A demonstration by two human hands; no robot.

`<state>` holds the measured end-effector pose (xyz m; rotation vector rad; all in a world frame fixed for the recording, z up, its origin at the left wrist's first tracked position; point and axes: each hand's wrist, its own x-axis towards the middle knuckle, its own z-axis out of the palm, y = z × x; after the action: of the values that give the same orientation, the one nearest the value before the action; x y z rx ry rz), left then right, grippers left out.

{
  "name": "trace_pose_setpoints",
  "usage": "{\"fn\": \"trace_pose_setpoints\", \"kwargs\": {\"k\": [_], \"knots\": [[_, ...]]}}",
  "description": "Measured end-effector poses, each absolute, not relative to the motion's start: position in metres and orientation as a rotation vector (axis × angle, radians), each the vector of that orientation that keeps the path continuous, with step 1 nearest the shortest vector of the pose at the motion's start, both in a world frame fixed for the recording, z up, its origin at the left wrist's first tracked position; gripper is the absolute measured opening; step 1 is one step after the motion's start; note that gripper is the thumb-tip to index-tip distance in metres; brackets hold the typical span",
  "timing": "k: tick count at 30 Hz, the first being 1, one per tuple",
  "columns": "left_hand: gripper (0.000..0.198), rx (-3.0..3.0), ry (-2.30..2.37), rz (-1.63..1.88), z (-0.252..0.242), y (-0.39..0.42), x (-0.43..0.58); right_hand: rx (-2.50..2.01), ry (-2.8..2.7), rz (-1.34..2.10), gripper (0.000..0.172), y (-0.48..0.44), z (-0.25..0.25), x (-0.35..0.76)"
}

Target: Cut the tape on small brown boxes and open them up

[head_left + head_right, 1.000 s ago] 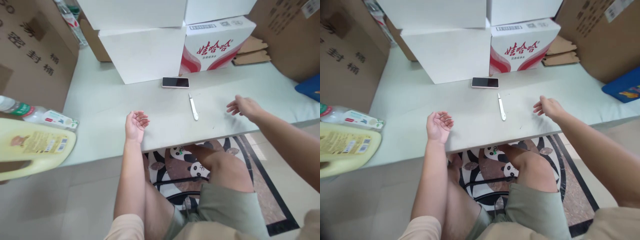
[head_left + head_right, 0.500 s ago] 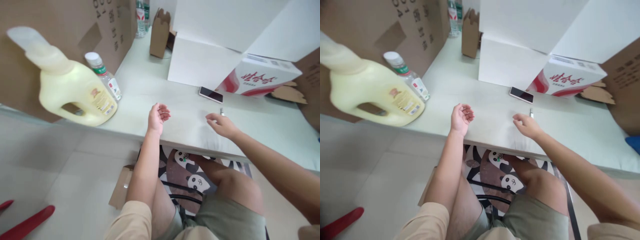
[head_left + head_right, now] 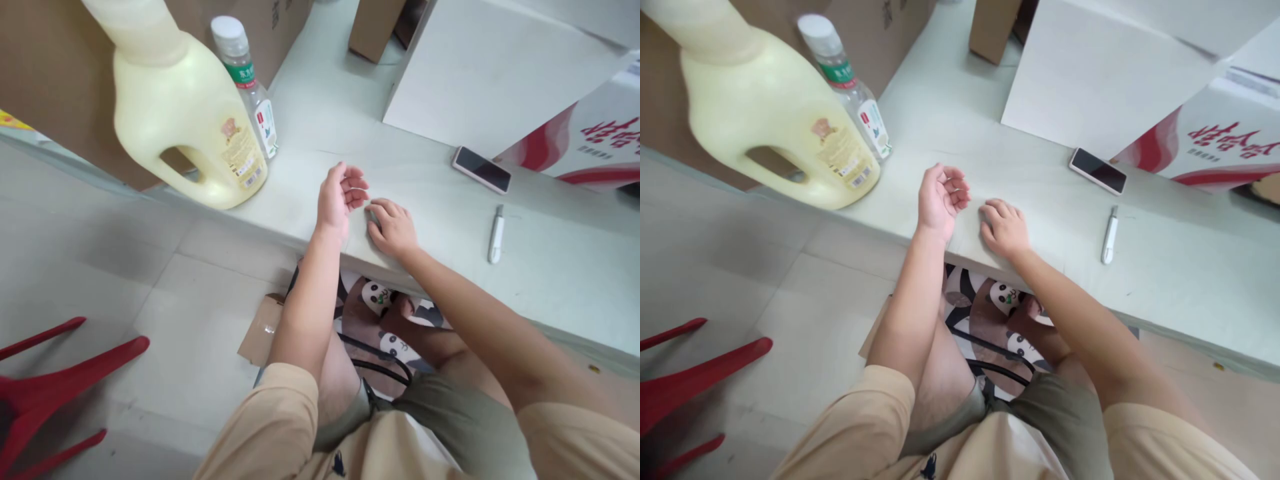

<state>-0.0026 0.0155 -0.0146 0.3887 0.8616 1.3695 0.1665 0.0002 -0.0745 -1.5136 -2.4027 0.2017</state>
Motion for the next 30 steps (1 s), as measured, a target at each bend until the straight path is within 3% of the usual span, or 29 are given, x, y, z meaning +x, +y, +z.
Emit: {"fn": "trace_pose_setpoints", "kwargs": {"k": [16, 30], "knots": [[0.067, 0.379, 0.992, 1.428, -0.004, 0.013, 0.037, -1.549, -2.424, 0.274, 0.042, 0.004, -0.077, 0.168], [0.062, 0.377, 0.975, 1.413, -0.015, 0.035, 0.025, -1.620, -2.454, 0.268, 0.042, 0.001, -0.070, 0.165]]}}
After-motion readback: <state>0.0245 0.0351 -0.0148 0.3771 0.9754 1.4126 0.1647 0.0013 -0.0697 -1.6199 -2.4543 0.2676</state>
